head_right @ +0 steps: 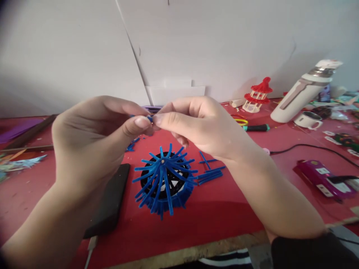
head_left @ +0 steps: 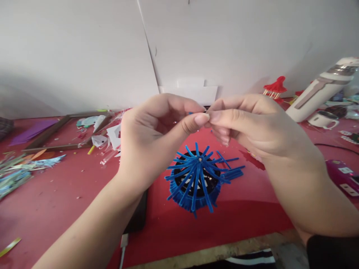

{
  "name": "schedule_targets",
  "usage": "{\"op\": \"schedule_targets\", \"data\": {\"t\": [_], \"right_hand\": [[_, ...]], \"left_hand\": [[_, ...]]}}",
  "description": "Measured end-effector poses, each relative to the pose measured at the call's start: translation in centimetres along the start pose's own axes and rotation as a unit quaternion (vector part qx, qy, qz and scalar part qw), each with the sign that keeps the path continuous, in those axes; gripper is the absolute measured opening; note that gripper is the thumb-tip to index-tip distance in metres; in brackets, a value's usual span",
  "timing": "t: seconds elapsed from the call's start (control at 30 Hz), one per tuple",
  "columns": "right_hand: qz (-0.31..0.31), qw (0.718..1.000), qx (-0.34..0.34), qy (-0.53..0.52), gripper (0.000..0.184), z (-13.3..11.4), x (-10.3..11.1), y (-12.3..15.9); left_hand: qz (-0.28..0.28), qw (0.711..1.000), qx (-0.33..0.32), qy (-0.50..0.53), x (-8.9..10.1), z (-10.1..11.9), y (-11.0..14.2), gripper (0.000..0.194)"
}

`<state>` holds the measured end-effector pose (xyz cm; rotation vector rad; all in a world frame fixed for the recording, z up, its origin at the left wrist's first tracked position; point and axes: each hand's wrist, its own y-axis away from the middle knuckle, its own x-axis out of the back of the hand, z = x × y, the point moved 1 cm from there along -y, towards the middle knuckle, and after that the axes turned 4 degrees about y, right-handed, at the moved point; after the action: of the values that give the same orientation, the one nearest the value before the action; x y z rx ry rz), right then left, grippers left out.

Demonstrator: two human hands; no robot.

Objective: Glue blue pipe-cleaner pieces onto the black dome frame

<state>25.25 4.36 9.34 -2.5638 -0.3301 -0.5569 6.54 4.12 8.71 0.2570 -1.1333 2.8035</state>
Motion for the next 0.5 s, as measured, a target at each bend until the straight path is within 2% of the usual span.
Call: {"op": "schedule_targets", "data": {"t": [0.07, 0.17, 0.23, 0.33, 0.43, 0.5], "right_hand": [[0.024, 1.000, 0.000, -0.018, 0.028, 0.2, -0.1, 0.1], [0.101, 0.993, 0.051, -0.014, 0.038, -0.2, -0.4, 0.5], [0.126, 0.988, 0.086, 0.011, 0.031, -0.4, -0.9, 0.6], [0.144, 0.981, 0.118, 0.052, 0.016, -0.5, -1.5, 0.7], [0.151, 0.974, 0.168, 0.037, 0.005, -0.1, -1.6, 0.5], [0.137, 0.969, 0.203, 0.013, 0.009, 0.3, -1.5, 0.3]], "left_hand": [[0.000, 0.999, 0.029, 0.041, 0.1, -0.4, -0.2, 0.008], [0.013, 0.986, 0.089, 0.141, 0.2, -0.7, -0.5, 0.011], [-0.004, 0.972, 0.125, 0.200, 0.2, -0.7, -0.5, 0.014], [-0.054, 0.955, 0.160, 0.246, 0.3, -0.5, -0.5, 0.016], [-0.086, 0.940, 0.189, 0.269, 0.6, -0.6, -0.4, 0.008], [-0.115, 0.937, 0.200, 0.263, 0.8, -0.6, -0.5, 0.008]]}}
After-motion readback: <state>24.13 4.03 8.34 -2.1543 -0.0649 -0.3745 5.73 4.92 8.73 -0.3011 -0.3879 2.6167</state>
